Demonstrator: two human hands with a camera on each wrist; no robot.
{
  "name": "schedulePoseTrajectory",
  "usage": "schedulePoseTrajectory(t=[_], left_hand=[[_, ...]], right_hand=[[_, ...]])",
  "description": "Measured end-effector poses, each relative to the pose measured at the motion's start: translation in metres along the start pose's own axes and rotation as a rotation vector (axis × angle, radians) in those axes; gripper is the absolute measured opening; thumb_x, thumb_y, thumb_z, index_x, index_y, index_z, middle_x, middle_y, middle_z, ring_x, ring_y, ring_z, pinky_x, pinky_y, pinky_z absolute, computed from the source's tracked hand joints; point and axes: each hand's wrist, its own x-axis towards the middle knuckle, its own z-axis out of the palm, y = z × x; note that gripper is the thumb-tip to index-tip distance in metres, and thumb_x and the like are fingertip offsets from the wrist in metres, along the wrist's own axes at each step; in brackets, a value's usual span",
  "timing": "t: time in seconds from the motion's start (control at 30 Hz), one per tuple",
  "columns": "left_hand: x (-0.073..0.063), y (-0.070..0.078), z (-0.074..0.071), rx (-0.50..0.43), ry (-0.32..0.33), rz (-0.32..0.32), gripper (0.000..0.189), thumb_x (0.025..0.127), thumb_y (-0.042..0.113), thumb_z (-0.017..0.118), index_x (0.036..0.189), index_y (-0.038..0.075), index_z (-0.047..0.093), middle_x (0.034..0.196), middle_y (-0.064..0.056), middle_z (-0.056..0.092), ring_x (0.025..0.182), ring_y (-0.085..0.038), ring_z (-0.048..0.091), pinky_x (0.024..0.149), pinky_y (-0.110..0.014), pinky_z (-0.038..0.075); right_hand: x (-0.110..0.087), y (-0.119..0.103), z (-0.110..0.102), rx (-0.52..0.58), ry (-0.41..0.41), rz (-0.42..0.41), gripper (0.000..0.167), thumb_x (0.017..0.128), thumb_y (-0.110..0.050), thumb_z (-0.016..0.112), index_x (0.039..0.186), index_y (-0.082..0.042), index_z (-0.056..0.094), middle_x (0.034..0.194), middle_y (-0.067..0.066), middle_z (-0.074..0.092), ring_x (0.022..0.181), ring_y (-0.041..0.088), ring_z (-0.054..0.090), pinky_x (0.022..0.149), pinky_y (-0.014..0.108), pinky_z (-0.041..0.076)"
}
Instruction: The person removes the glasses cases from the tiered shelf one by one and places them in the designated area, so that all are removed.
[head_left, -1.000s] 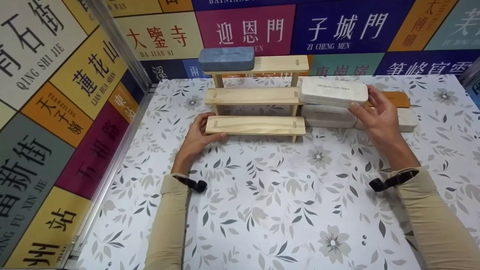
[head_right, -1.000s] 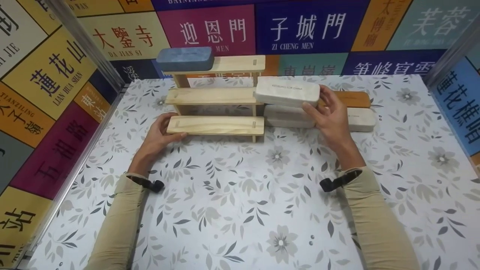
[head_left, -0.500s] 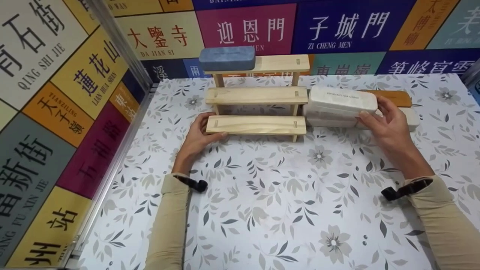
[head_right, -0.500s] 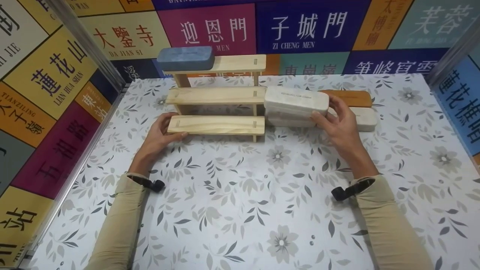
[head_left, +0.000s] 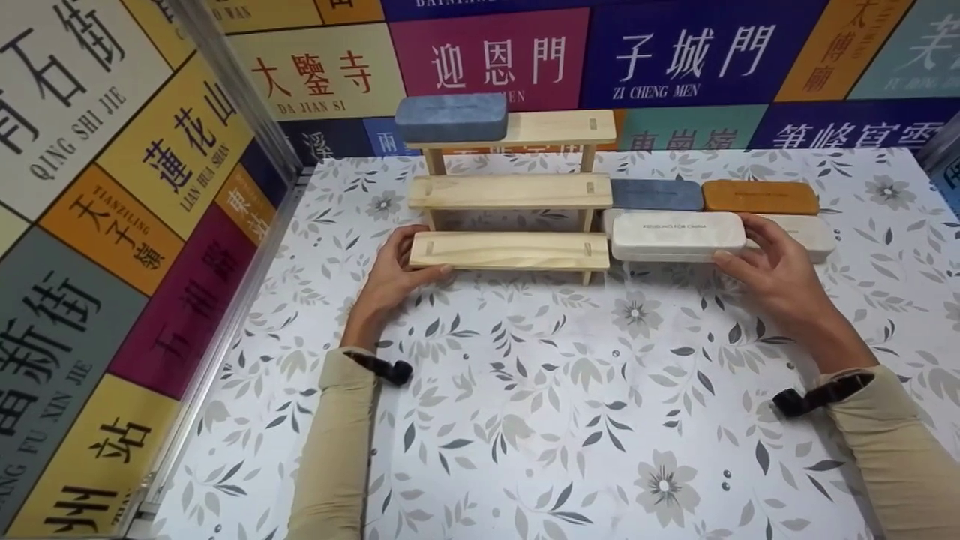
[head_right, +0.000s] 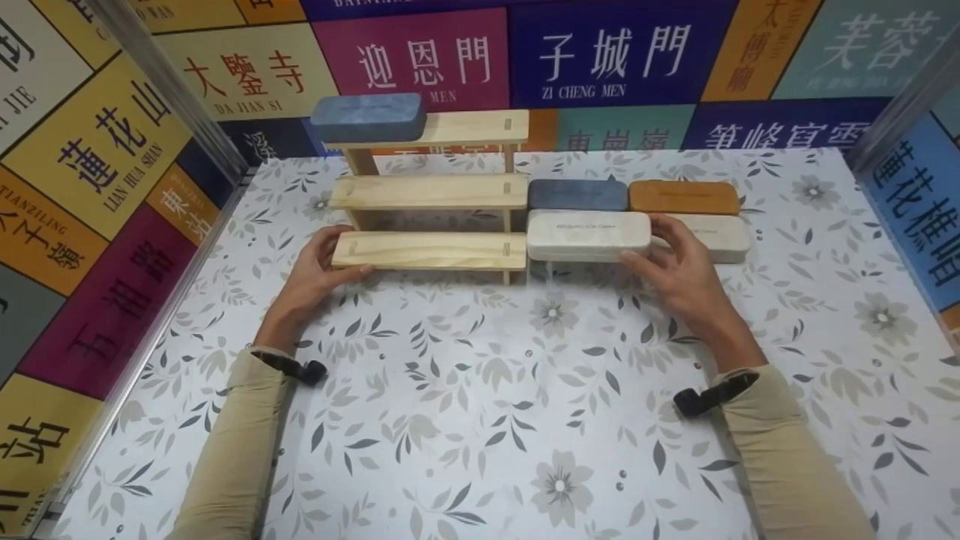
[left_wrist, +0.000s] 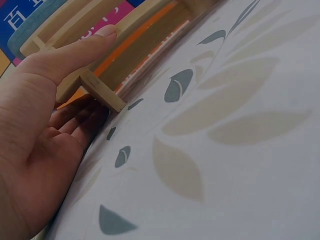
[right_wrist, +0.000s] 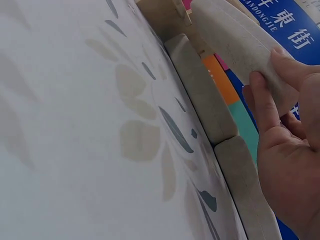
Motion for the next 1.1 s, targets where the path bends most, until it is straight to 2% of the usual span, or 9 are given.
schedulePoseTrajectory(t=[0.17,0.27,0.4,0.57,0.67,0.8,0.9,1.0,1.1], left_hand=[[0.0,-0.001,0.0,0.004,-0.004,-0.012,0.081,0.086,0.009,0.093,0.154,0.009,0.049,0.145,-0.012,0.063,0.132,-0.025,0.063,0.112,-0.034,0.051],[0.001,-0.002,0.0,0.005,-0.008,-0.006,0.08,0.086,0.01,0.093,0.153,0.01,0.049,0.145,-0.011,0.064,0.131,-0.025,0.064,0.112,-0.034,0.052],[0.001,-0.002,-0.001,0.017,-0.012,0.009,0.08,0.087,0.009,0.092,0.154,0.009,0.048,0.145,-0.012,0.063,0.13,-0.026,0.064,0.11,-0.034,0.053],[0.0,-0.003,0.0,0.014,-0.004,0.0,0.081,0.086,0.007,0.092,0.154,0.008,0.048,0.145,-0.013,0.064,0.13,-0.026,0.064,0.11,-0.033,0.052],[0.001,-0.003,0.0,0.006,-0.002,-0.003,0.08,0.086,0.006,0.091,0.154,0.008,0.048,0.145,-0.013,0.063,0.13,-0.025,0.063,0.11,-0.032,0.052],[0.001,-0.003,0.0,0.006,0.001,-0.006,0.08,0.086,0.007,0.091,0.153,0.007,0.048,0.145,-0.012,0.063,0.131,-0.024,0.062,0.11,-0.032,0.051],[0.001,-0.002,-0.001,0.012,-0.001,-0.012,0.081,0.086,0.008,0.092,0.154,0.008,0.048,0.146,-0.013,0.063,0.133,-0.025,0.062,0.111,-0.033,0.051],[0.001,-0.002,-0.001,0.015,-0.003,-0.02,0.081,0.086,0.011,0.093,0.154,0.009,0.048,0.148,-0.012,0.062,0.134,-0.025,0.062,0.114,-0.035,0.05],[0.001,-0.001,-0.002,0.01,0.002,-0.024,0.082,0.086,0.012,0.094,0.154,0.01,0.048,0.149,-0.011,0.062,0.136,-0.023,0.061,0.117,-0.036,0.048]], right_hand=[[-0.007,0.003,-0.002,-0.084,-0.024,0.047,0.068,0.102,0.0,0.073,0.162,-0.009,0.042,0.159,0.006,0.045,0.126,0.007,0.068,0.089,0.025,0.064],[-0.011,0.005,-0.005,-0.091,-0.044,0.068,0.07,0.101,0.001,0.074,0.162,-0.009,0.042,0.157,0.004,0.046,0.124,0.007,0.069,0.086,0.026,0.065],[-0.013,0.007,-0.006,-0.075,-0.078,0.046,0.071,0.098,0.007,0.075,0.16,-0.005,0.042,0.153,0.006,0.048,0.126,0.008,0.069,0.092,0.022,0.062],[-0.013,0.007,-0.005,-0.174,-0.104,0.055,0.069,0.098,0.005,0.075,0.158,-0.003,0.041,0.15,0.003,0.048,0.125,0.003,0.068,0.094,0.02,0.061],[-0.013,0.005,-0.004,-0.281,-0.118,0.099,0.071,0.098,0.0,0.078,0.159,-0.004,0.04,0.149,0.001,0.049,0.121,-0.002,0.068,0.091,0.019,0.062],[-0.013,0.002,-0.006,-0.541,-0.113,0.133,0.076,0.096,-0.019,0.085,0.161,-0.009,0.046,0.149,0.005,0.056,0.111,-0.012,0.065,0.087,0.013,0.059],[-0.013,-0.001,-0.009,-0.717,-0.106,0.149,0.081,0.093,-0.035,0.089,0.162,-0.016,0.05,0.146,0.011,0.063,0.102,-0.014,0.061,0.08,0.011,0.054],[-0.013,-0.003,-0.01,-0.793,-0.108,0.169,0.084,0.091,-0.045,0.089,0.162,-0.021,0.051,0.137,0.016,0.069,0.098,-0.013,0.06,0.076,0.015,0.052],[-0.011,-0.004,-0.008,-0.817,-0.106,0.175,0.085,0.091,-0.049,0.088,0.163,-0.021,0.051,0.131,0.017,0.072,0.097,-0.012,0.059,0.074,0.016,0.052]])
